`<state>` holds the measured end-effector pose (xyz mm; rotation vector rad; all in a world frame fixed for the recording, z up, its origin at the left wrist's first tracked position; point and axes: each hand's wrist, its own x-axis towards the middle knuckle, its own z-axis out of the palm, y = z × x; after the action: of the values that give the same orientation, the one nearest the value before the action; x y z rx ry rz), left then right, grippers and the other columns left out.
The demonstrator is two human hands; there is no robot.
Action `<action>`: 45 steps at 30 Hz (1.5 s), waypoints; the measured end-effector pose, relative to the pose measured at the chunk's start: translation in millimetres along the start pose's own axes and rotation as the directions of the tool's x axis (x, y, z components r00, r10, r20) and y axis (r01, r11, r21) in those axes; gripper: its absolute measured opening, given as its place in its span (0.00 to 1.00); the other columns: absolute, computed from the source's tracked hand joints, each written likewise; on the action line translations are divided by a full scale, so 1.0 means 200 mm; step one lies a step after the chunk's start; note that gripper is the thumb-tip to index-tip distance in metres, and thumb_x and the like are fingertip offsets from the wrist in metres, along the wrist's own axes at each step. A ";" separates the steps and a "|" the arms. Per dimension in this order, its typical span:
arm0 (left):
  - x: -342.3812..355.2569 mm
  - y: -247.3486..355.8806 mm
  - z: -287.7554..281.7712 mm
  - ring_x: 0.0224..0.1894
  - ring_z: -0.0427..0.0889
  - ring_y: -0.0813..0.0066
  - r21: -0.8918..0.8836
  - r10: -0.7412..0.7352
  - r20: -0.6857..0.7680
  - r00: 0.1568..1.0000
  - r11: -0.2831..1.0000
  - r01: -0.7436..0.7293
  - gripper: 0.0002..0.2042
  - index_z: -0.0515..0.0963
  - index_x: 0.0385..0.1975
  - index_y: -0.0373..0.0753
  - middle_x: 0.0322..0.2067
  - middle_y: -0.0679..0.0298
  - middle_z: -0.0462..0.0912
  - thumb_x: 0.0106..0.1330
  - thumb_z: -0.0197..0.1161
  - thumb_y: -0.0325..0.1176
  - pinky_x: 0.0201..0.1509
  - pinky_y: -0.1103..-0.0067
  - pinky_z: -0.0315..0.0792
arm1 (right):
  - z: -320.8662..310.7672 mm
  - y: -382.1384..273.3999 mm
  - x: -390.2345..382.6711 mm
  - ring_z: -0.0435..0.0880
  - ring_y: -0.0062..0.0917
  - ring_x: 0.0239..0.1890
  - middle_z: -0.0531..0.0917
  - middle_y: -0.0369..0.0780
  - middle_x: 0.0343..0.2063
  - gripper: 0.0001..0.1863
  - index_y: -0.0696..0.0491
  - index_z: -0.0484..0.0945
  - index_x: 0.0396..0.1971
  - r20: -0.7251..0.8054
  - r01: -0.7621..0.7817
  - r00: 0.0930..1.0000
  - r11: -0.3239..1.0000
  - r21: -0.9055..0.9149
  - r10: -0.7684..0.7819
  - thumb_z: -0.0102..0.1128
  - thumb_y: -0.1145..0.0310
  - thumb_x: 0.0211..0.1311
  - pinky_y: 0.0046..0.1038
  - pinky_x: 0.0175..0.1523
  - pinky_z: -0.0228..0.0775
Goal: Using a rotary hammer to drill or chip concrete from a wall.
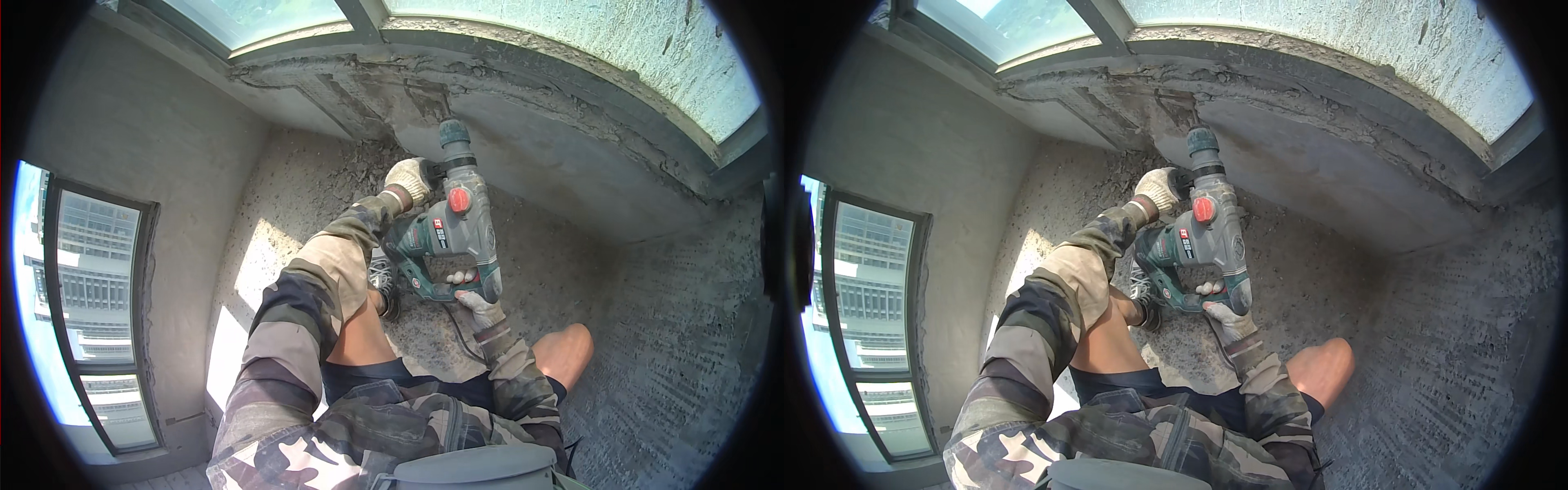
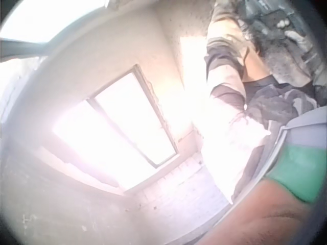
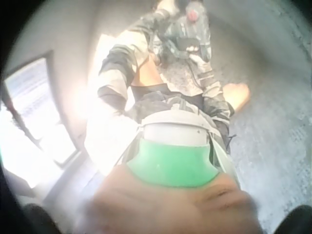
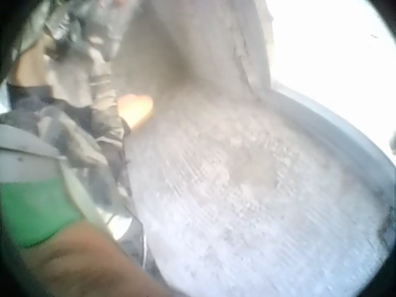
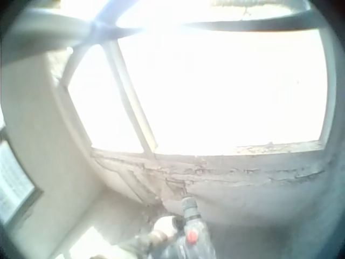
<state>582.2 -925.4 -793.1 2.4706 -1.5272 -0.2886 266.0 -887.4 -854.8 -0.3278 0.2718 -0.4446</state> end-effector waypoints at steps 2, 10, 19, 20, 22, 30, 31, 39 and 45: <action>0.01 0.00 0.03 0.45 0.83 0.47 0.019 -0.015 0.008 1.000 1.000 0.015 0.16 0.84 0.40 0.41 0.39 0.47 0.84 0.61 0.59 0.44 0.48 0.61 0.77 | -0.02 -0.05 0.01 0.76 0.32 0.54 0.77 0.40 0.43 0.22 0.53 0.71 0.45 0.019 0.016 1.000 1.000 -0.001 -0.016 0.60 0.87 0.51 0.40 0.68 0.64; 0.08 0.06 0.07 0.44 0.82 0.45 0.017 0.004 0.028 1.000 1.000 -0.005 0.17 0.83 0.35 0.38 0.36 0.46 0.84 0.62 0.58 0.46 0.46 0.60 0.76 | 0.05 -0.24 -0.03 0.78 0.33 0.51 0.78 0.41 0.42 0.20 0.55 0.71 0.45 -0.067 0.074 0.994 0.972 -0.224 -0.091 0.59 0.86 0.51 0.37 0.63 0.68; 0.07 0.05 0.03 0.45 0.82 0.45 0.013 -0.031 0.091 0.995 0.999 0.030 0.19 0.83 0.36 0.39 0.36 0.46 0.84 0.61 0.60 0.49 0.48 0.60 0.75 | 0.14 -0.26 0.00 0.81 0.27 0.47 0.79 0.38 0.40 0.20 0.55 0.74 0.47 -0.095 0.102 0.987 0.955 -0.277 -0.133 0.62 0.83 0.52 0.30 0.53 0.74; 0.08 0.05 0.02 0.44 0.83 0.47 0.044 -0.025 0.097 0.995 0.999 0.021 0.18 0.83 0.37 0.39 0.37 0.47 0.84 0.60 0.60 0.48 0.48 0.63 0.76 | 0.12 -0.25 0.01 0.81 0.27 0.47 0.79 0.38 0.40 0.21 0.55 0.73 0.47 -0.081 0.099 0.989 0.959 -0.267 -0.124 0.62 0.83 0.52 0.29 0.54 0.73; 0.06 0.04 0.00 0.44 0.83 0.47 0.055 -0.014 0.098 0.995 0.998 0.008 0.19 0.82 0.38 0.39 0.38 0.47 0.84 0.60 0.60 0.49 0.48 0.63 0.76 | 0.08 -0.21 0.04 0.80 0.27 0.47 0.79 0.38 0.40 0.21 0.55 0.73 0.47 -0.062 0.098 0.991 0.961 -0.257 -0.117 0.62 0.84 0.52 0.29 0.54 0.73; 0.05 -0.01 0.02 0.46 0.83 0.48 0.038 -0.072 0.095 0.993 0.997 0.068 0.19 0.84 0.38 0.39 0.38 0.47 0.85 0.59 0.62 0.49 0.49 0.62 0.76 | 0.17 -0.17 0.03 0.80 0.31 0.49 0.79 0.40 0.41 0.21 0.55 0.72 0.46 -0.117 0.048 0.991 0.988 -0.145 -0.066 0.61 0.85 0.49 0.35 0.60 0.71; 0.05 0.01 0.01 0.46 0.83 0.48 0.077 -0.115 0.114 0.987 0.991 0.106 0.19 0.85 0.38 0.39 0.37 0.47 0.85 0.59 0.62 0.49 0.48 0.62 0.76 | 0.14 -0.21 0.04 0.80 0.32 0.49 0.79 0.40 0.40 0.22 0.55 0.72 0.46 -0.093 0.063 0.993 0.988 -0.141 -0.076 0.61 0.85 0.49 0.36 0.61 0.71; 0.05 0.00 0.02 0.45 0.83 0.47 0.062 -0.197 -0.002 0.980 0.978 0.197 0.17 0.85 0.37 0.39 0.38 0.46 0.85 0.60 0.62 0.46 0.48 0.61 0.77 | -0.04 -0.20 0.12 0.77 0.33 0.52 0.77 0.39 0.41 0.22 0.54 0.72 0.44 0.004 0.008 1.000 0.997 0.081 -0.008 0.60 0.86 0.46 0.43 0.65 0.70; 0.09 -0.10 0.00 0.46 0.83 0.47 0.148 -0.204 0.072 0.976 0.970 0.192 0.16 0.85 0.39 0.40 0.38 0.47 0.85 0.62 0.61 0.46 0.48 0.62 0.78 | -0.03 -0.09 0.20 0.77 0.32 0.45 0.75 0.38 0.37 0.22 0.53 0.71 0.40 0.035 0.038 0.998 0.993 0.109 -0.042 0.62 0.87 0.44 0.38 0.59 0.71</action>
<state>608.1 -933.2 -800.5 2.7618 -1.3761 -0.3367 291.1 -922.8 -861.4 -0.2358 0.2037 -0.4906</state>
